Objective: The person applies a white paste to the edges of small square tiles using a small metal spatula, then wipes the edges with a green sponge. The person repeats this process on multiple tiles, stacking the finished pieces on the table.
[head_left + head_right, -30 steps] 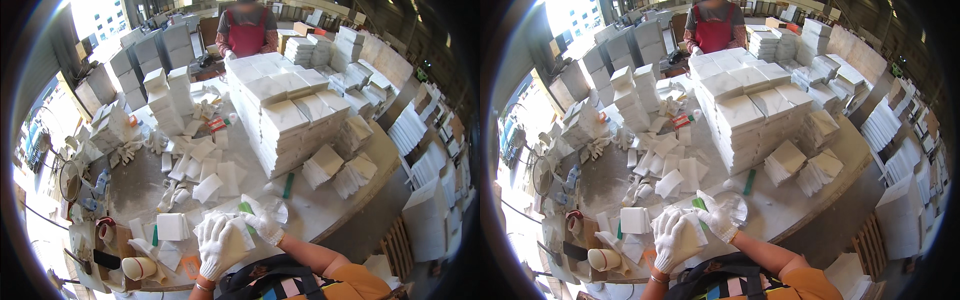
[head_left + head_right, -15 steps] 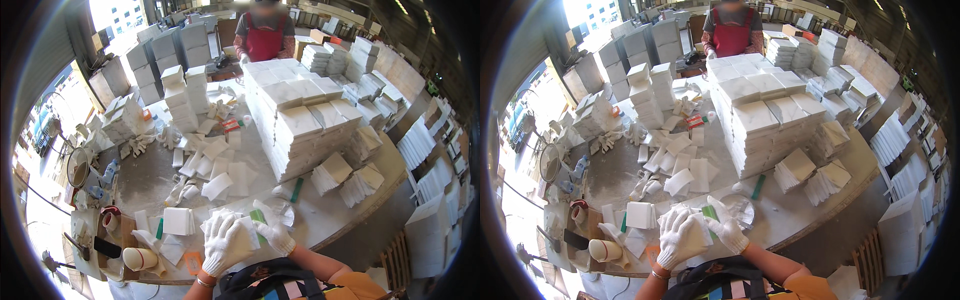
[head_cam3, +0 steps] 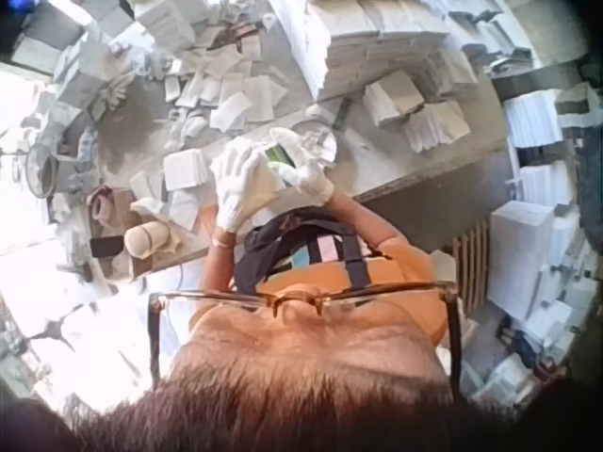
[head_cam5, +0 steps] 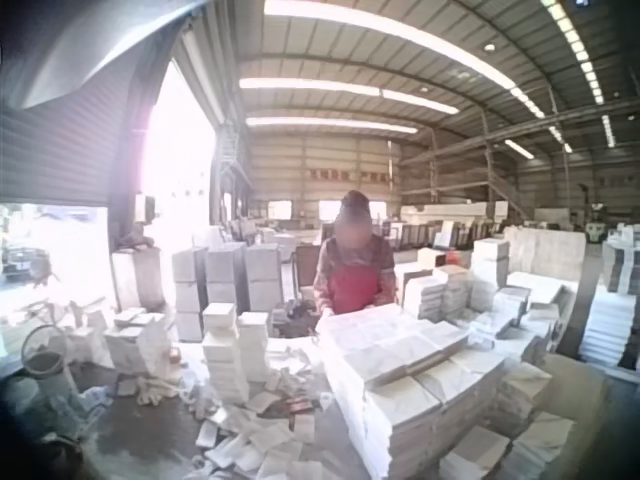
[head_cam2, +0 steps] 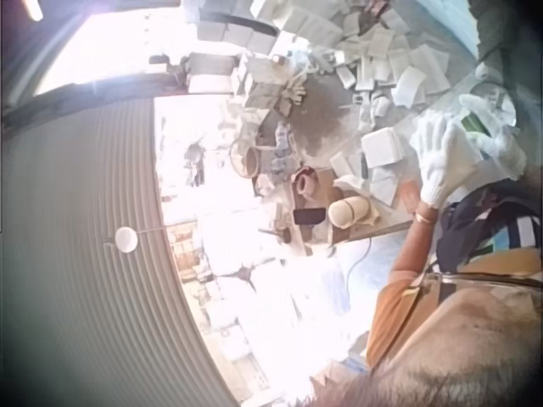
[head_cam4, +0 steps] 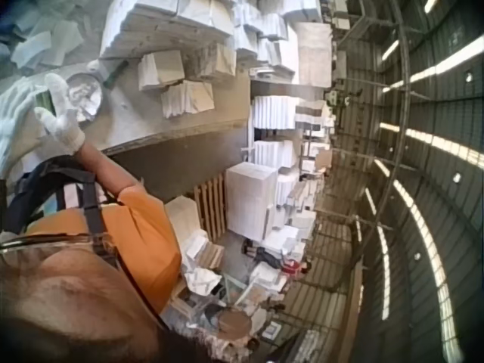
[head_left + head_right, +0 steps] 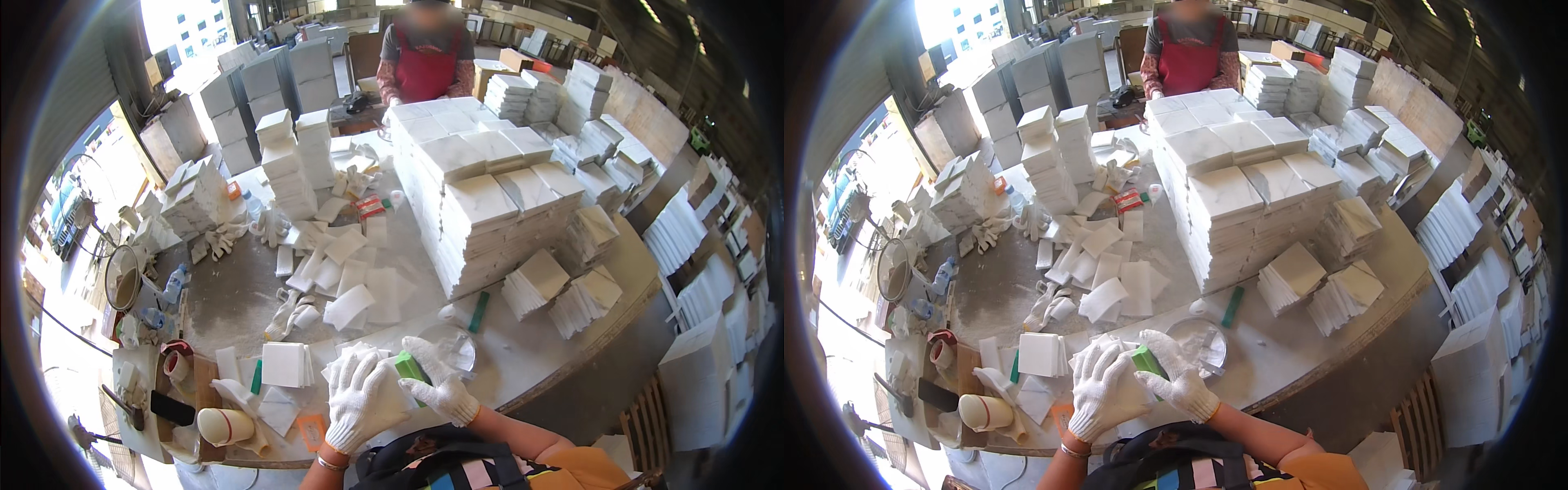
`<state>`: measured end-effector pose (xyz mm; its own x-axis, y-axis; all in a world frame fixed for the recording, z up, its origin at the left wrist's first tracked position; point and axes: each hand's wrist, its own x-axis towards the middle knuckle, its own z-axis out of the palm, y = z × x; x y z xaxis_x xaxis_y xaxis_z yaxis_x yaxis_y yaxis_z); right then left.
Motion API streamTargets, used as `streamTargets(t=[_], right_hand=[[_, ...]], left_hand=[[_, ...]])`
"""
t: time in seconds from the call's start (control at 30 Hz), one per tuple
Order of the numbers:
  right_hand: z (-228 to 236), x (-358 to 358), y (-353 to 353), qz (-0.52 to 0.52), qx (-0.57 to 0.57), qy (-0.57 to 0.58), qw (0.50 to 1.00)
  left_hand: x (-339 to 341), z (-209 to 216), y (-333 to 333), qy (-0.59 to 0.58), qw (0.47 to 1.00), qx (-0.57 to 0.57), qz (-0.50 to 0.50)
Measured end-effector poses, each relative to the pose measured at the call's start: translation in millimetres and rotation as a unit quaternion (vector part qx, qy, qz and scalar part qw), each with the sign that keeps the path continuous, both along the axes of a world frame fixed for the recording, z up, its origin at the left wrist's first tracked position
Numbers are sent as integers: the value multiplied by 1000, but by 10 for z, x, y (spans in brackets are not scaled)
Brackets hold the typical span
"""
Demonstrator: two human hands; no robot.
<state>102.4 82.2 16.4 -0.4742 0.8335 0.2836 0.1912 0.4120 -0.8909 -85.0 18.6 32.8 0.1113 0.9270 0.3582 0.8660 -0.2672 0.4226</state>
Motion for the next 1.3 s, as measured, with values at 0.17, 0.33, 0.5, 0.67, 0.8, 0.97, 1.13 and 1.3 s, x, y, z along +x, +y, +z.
streamTargets(t=[0.17,0.33,0.5,0.67,0.8,0.97,1.13,1.3], right_hand=[[-389,-29,423,20,-255,85,963],[-146,118,300,9,-414,230,881],[-138,296,376,114,-482,258,829],[-330,291,410,198,-562,344,726],[-402,264,449,216,-547,333,737],[-143,380,339,184,-548,322,750],[-200,401,198,205,-569,322,729],[-202,505,152,203,-587,290,728]], left_hand=[[-15,34,2,11,999,-27,-14],[-54,174,-62,50,993,-101,-22],[-48,242,-116,41,992,-117,-11],[48,232,-212,22,989,-131,63],[318,210,-172,54,986,-109,112],[380,122,-91,17,988,-106,109],[112,274,-26,-37,999,-24,10],[-161,206,194,8,989,-49,-138]])
